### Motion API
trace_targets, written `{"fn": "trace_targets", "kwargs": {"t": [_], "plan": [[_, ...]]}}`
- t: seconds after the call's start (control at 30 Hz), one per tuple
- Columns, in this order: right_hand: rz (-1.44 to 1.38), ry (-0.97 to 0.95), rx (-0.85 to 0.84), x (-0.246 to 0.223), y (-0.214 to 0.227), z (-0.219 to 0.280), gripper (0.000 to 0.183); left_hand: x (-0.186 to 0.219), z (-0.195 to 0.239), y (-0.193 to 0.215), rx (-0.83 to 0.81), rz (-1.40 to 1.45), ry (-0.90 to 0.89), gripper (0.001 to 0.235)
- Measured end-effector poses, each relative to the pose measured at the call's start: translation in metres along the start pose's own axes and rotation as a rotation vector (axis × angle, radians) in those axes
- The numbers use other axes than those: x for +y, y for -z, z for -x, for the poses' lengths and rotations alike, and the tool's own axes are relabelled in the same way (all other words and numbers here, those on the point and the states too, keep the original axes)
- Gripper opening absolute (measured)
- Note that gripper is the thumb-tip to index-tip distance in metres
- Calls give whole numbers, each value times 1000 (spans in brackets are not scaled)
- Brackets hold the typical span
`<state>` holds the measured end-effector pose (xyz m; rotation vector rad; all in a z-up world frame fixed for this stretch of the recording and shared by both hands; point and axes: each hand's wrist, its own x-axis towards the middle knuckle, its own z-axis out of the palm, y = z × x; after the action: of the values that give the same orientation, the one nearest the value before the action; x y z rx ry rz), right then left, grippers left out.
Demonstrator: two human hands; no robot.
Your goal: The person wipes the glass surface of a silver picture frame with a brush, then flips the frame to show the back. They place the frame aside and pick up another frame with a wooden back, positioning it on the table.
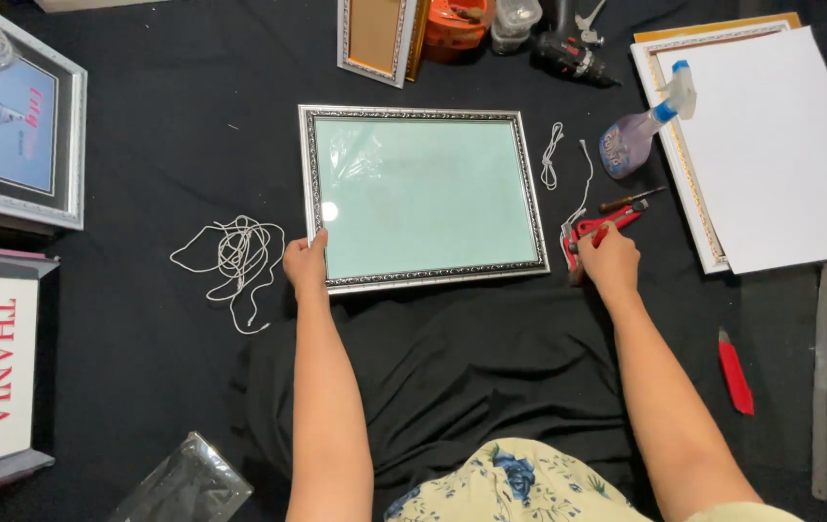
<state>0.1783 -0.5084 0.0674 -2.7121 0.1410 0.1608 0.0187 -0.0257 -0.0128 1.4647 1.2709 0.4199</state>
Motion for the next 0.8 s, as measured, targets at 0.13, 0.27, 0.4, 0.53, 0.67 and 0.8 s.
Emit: {"fn": "trace_targets", "kwargs": {"t": [0.13, 0.27, 0.4, 0.53, 0.67, 0.8], "plan": [[-45, 121, 56, -31, 16, 30, 17, -33, -20, -4, -30, 33, 19, 41], [-24, 289, 16, -58, -22, 48, 20, -22, -10, 9, -187, 429, 155, 58], [28, 513, 35, -99, -72, 80, 16, 2, 4, 22, -398, 600, 339, 91], [-75, 603, -34, -177, -75, 129, 14, 35, 36, 42, -458, 635, 332, 95], [-266, 674, -155, -245, -76, 161, 18, 38, 42, 47, -537, 634, 330, 102], [-674, 547, -405, -297, -67, 170, 25, 79, 77, 64, -578, 648, 345, 101]]}}
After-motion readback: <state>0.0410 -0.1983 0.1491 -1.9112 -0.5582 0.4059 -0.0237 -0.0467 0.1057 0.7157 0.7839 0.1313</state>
